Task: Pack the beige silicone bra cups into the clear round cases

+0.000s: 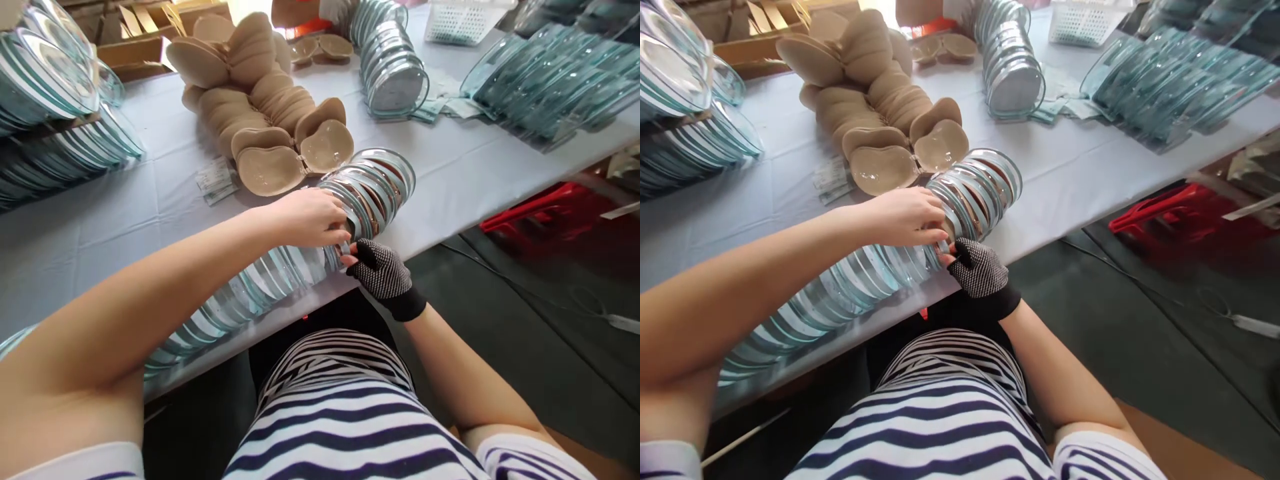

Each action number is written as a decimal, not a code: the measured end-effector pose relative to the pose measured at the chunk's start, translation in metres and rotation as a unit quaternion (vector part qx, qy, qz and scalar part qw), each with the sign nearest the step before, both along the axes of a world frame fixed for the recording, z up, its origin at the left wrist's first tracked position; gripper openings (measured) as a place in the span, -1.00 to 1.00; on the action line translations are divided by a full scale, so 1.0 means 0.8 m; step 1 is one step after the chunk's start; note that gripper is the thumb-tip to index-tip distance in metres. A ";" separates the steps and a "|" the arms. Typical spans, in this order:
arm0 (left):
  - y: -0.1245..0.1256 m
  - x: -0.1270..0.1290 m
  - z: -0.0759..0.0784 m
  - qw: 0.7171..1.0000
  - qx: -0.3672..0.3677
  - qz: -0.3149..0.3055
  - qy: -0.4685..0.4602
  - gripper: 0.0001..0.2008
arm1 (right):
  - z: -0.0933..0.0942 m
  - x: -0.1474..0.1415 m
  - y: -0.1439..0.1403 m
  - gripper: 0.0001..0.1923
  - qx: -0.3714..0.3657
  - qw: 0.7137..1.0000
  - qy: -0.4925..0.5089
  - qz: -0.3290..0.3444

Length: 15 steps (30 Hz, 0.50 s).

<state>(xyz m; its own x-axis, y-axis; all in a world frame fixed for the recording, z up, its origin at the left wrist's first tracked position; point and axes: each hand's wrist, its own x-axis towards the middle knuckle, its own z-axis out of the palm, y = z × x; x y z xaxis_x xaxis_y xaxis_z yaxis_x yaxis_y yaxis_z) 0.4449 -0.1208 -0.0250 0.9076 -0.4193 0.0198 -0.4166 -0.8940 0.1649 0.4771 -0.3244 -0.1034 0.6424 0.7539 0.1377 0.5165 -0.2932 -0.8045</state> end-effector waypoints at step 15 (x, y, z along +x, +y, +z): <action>0.049 -0.019 0.014 0.994 -0.019 0.019 -0.104 -0.68 | 0.125 0.254 0.219 -0.68 -0.148 0.903 -0.377 0.145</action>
